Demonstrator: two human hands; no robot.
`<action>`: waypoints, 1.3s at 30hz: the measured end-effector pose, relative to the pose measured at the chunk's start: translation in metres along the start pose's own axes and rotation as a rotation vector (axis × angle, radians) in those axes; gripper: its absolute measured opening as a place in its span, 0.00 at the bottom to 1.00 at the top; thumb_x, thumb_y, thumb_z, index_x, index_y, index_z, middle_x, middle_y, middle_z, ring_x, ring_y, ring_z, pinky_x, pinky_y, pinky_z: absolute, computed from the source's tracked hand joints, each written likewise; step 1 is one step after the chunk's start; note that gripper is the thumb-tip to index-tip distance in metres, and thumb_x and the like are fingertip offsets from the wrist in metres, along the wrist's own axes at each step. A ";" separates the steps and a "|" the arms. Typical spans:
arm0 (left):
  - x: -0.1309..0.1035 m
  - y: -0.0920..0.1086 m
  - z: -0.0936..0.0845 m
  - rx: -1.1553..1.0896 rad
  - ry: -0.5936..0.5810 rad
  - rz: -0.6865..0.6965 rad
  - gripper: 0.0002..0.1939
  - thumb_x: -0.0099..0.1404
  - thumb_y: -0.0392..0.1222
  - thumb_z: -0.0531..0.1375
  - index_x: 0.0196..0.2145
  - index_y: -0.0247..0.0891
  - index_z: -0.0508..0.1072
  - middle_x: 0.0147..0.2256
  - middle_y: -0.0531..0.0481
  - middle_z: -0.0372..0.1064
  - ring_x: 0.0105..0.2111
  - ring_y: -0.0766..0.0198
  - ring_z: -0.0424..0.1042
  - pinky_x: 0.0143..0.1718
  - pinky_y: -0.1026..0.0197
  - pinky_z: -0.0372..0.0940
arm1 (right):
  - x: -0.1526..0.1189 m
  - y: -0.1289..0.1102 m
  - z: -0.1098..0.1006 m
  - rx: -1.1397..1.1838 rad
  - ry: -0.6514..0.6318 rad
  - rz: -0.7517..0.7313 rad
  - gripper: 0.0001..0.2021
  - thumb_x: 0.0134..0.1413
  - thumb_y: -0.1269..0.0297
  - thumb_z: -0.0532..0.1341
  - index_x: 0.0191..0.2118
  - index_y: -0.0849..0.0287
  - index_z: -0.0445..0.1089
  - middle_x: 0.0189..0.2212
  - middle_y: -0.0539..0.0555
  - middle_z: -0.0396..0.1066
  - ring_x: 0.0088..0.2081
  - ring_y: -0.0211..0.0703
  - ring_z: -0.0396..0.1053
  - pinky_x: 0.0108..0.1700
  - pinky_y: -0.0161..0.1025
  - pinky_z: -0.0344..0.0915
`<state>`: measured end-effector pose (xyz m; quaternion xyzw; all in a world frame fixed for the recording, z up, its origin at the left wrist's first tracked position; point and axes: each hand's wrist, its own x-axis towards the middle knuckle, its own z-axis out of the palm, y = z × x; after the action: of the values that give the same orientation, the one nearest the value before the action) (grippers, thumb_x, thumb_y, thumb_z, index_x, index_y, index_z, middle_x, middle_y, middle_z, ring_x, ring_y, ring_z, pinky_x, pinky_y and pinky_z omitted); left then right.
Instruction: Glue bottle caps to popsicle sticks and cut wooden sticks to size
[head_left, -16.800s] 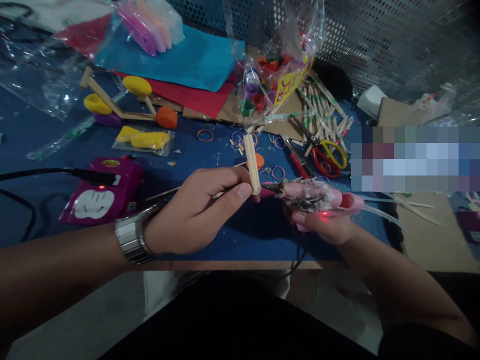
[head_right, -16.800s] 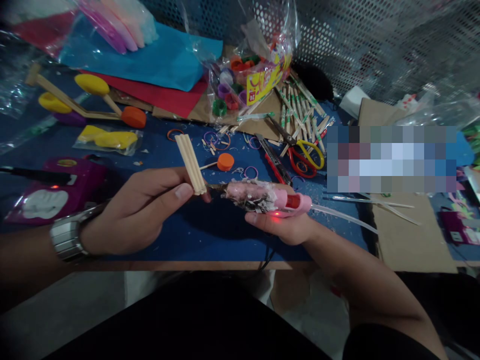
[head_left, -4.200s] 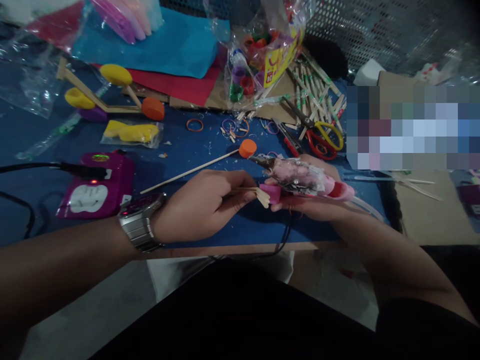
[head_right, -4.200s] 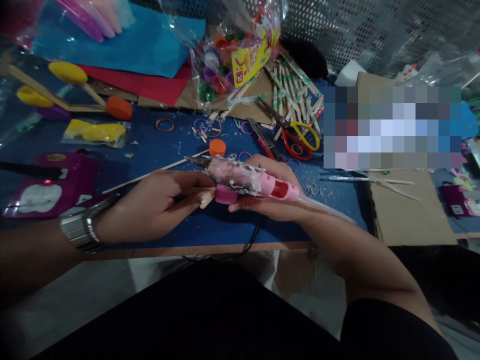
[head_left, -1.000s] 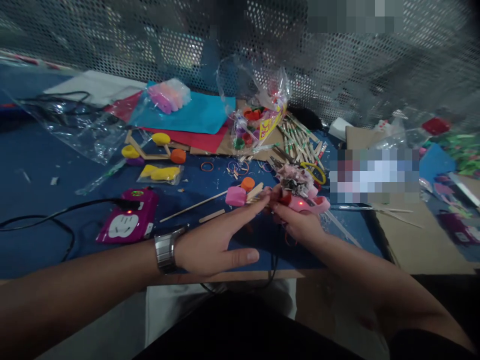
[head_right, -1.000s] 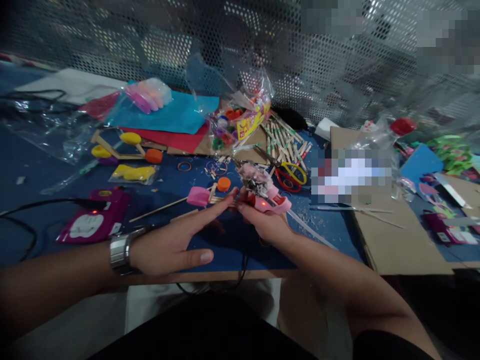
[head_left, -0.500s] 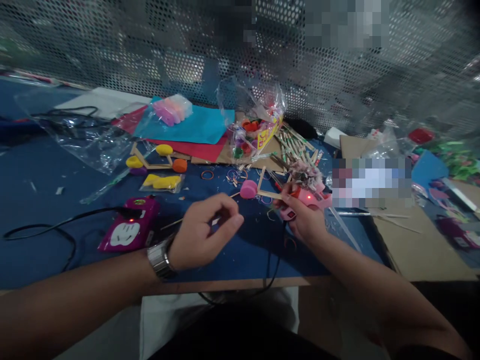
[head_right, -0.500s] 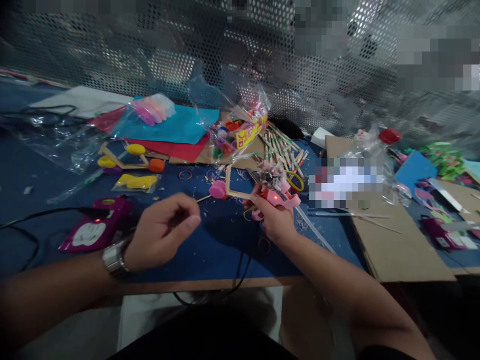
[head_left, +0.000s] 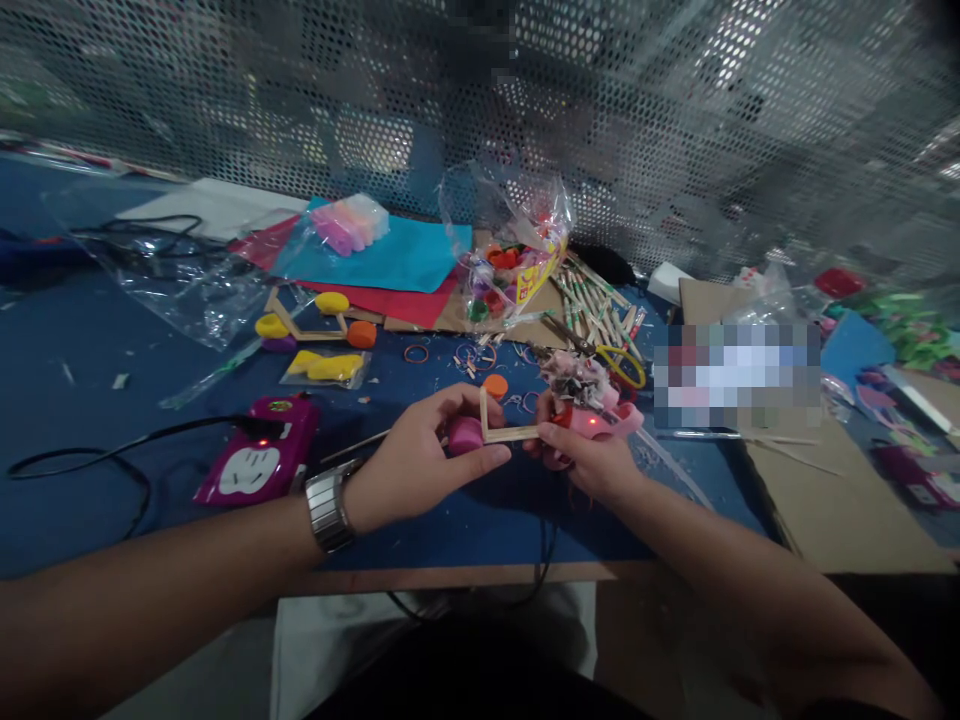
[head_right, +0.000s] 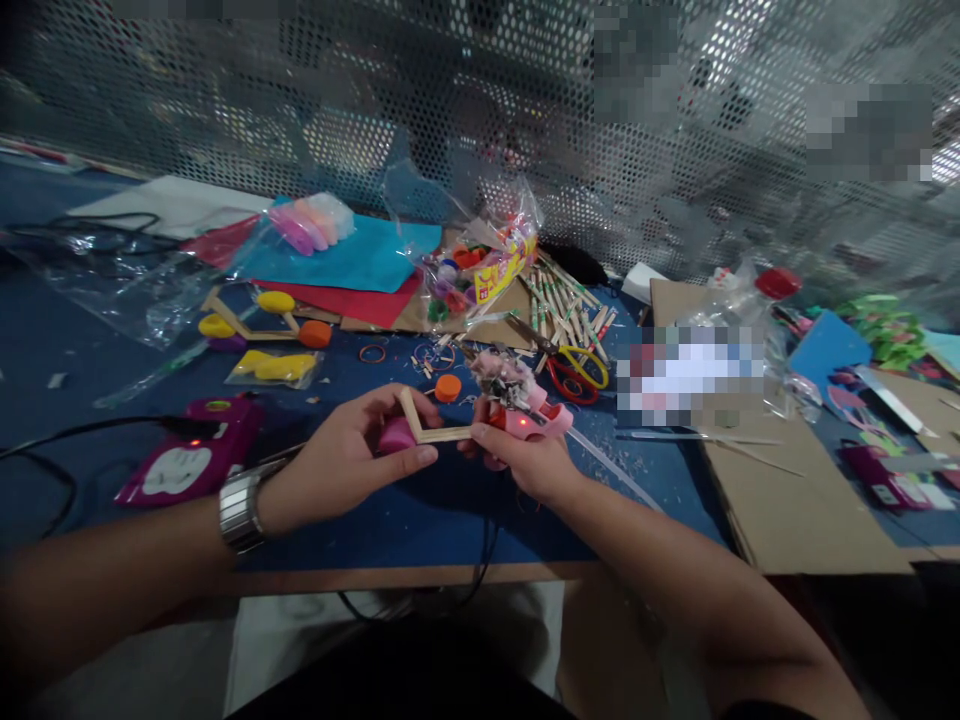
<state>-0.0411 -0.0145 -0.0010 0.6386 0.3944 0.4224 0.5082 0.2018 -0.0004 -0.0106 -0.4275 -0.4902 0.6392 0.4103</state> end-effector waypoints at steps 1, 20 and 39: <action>0.000 0.002 0.000 0.031 -0.013 -0.015 0.16 0.65 0.50 0.74 0.43 0.39 0.78 0.39 0.50 0.78 0.35 0.64 0.73 0.39 0.60 0.69 | -0.001 -0.001 0.000 -0.020 -0.031 0.009 0.23 0.50 0.44 0.79 0.36 0.53 0.71 0.29 0.48 0.76 0.30 0.41 0.78 0.27 0.34 0.66; 0.004 0.006 -0.002 0.053 0.082 -0.094 0.14 0.58 0.50 0.75 0.34 0.38 0.82 0.26 0.54 0.75 0.24 0.69 0.67 0.27 0.66 0.63 | -0.012 -0.006 0.002 -0.173 -0.025 0.041 0.30 0.50 0.32 0.76 0.42 0.52 0.73 0.30 0.50 0.79 0.34 0.44 0.79 0.35 0.39 0.71; 0.009 0.015 -0.001 -0.545 0.092 -0.479 0.15 0.71 0.54 0.67 0.39 0.37 0.81 0.35 0.45 0.79 0.28 0.64 0.75 0.22 0.67 0.62 | -0.014 -0.002 -0.032 -0.246 -0.104 -0.035 0.26 0.55 0.33 0.74 0.42 0.51 0.77 0.29 0.50 0.71 0.28 0.43 0.67 0.26 0.41 0.64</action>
<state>-0.0379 -0.0082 0.0155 0.3495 0.4282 0.4093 0.7260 0.2370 -0.0047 -0.0111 -0.4320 -0.5929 0.5884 0.3401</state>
